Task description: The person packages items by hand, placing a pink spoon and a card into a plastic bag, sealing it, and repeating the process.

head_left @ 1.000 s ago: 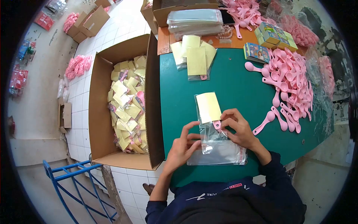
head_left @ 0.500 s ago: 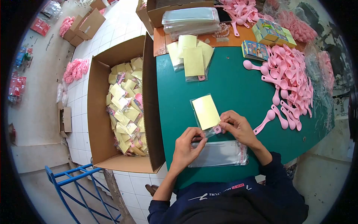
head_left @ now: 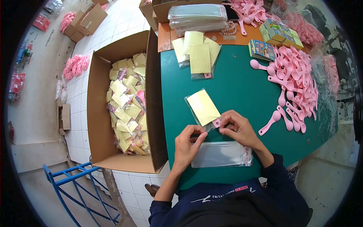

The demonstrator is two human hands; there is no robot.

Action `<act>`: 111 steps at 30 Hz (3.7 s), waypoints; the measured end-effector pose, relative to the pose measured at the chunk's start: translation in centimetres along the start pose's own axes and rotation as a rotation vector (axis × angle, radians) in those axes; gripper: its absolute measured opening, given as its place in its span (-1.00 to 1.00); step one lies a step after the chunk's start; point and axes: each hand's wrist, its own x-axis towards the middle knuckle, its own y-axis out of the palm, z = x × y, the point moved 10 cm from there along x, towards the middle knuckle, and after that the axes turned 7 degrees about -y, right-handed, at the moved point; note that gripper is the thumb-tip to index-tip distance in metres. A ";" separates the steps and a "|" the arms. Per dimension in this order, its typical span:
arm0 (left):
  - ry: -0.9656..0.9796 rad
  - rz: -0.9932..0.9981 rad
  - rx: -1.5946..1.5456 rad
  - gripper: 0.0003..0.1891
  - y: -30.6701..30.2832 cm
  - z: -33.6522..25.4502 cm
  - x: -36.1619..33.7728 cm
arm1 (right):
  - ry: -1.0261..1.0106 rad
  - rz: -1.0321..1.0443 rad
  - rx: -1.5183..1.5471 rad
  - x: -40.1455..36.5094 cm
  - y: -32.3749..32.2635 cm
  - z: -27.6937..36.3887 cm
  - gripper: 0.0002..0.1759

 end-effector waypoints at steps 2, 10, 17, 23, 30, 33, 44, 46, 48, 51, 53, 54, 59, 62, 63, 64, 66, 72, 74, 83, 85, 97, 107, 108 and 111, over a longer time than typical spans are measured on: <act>0.035 0.002 0.048 -0.90 -0.2 -0.5 -0.1 | 0.002 0.026 -0.037 0.0 -0.2 -0.6 -0.85; 0.015 -0.032 0.017 -0.91 -0.6 0.0 0.0 | 0.171 -0.074 0.141 0.4 -0.1 -1.8 -0.89; -0.081 0.009 -0.098 -0.86 -0.3 1.5 0.1 | 0.156 -0.220 0.045 0.3 -0.4 -1.8 -0.88; -0.067 -0.013 -0.225 -0.78 -0.3 1.6 -0.1 | 0.119 -0.248 -0.003 0.2 -0.6 -1.6 -0.88; -0.066 0.016 -0.090 -0.64 0.0 1.4 -0.2 | 0.111 -0.216 -0.030 0.3 -0.2 -1.0 -0.76; -0.068 -0.023 -0.112 -0.52 -0.2 1.0 -0.3 | 0.130 -0.195 -0.048 0.2 -0.1 -1.4 -0.66; 0.239 -0.050 0.091 -0.42 -1.4 -8.4 3.7 | -0.255 -0.151 -0.398 3.0 -2.5 9.4 -0.58; 0.389 -0.057 0.328 -0.39 -1.7 -10.2 6.3 | -0.329 -0.169 -0.592 2.7 -4.7 12.2 -0.57; 0.554 -0.202 0.618 -0.55 -1.6 -11.5 5.6 | -0.363 0.068 -1.039 0.5 -5.7 11.9 -0.59; 0.549 0.190 0.658 -0.70 3.2 -8.9 2.0 | -0.150 0.333 -1.379 -4.9 -7.5 7.7 -0.61; 0.532 0.448 0.611 -0.75 8.0 -5.7 -1.4 | -0.220 0.401 -1.494 -6.9 -6.9 6.5 -0.62; 0.599 0.467 0.579 -0.75 9.6 -5.6 -3.0 | -0.242 0.385 -1.500 -7.3 -6.9 5.8 -0.62; 0.629 0.354 0.707 -0.79 11.3 -5.2 -2.9 | -0.334 0.116 -1.271 -7.3 -6.8 8.1 -0.57; 0.596 0.345 0.632 -0.82 10.4 -5.4 -2.6 | -0.287 -0.156 -0.803 -7.2 -7.7 10.7 -0.56; 0.585 0.343 0.604 -0.83 10.1 -5.6 -2.6 | -0.254 -0.251 -0.625 -7.6 -8.1 10.7 -0.56; 0.550 0.337 0.607 -0.84 9.9 -5.4 -2.5 | -0.236 -0.291 -0.501 -7.9 -8.0 10.4 -0.57; 0.488 0.329 0.612 -0.85 9.6 -5.1 -2.1 | -0.200 -0.374 -0.258 -8.4 -7.9 9.6 -0.59; 0.520 0.305 0.494 -0.88 8.0 -6.4 -2.2 | -0.137 -0.339 -0.772 -8.3 -7.4 8.1 -0.70; 0.353 0.352 0.242 -0.87 6.7 -6.1 -1.6 | -0.103 -0.359 -0.758 -8.6 -8.1 7.8 -0.70; -0.087 0.444 -0.253 -0.72 5.3 -3.1 -0.3 | -0.199 -0.573 -0.340 -7.2 -9.7 9.8 -0.78; -0.104 0.433 -0.267 -0.70 5.3 -3.0 -0.3 | -0.272 -0.600 -0.276 -6.9 -9.1 10.4 -0.78; -0.076 0.467 -0.282 -0.62 5.1 -5.3 0.9 | -0.446 -0.441 -0.412 -3.2 -6.4 13.0 -0.70; 0.109 0.469 -0.208 -0.61 3.2 -10.4 5.2 | -0.534 -0.219 -0.413 5.5 -4.9 15.7 -0.69; 0.070 0.520 -0.173 -0.60 3.2 -9.8 5.3 | -0.529 -0.222 -0.392 5.9 -5.1 15.3 -0.71; 0.098 0.508 -0.155 -0.60 3.3 -9.9 5.5 | -0.517 -0.144 -0.348 7.0 -4.9 14.5 -0.70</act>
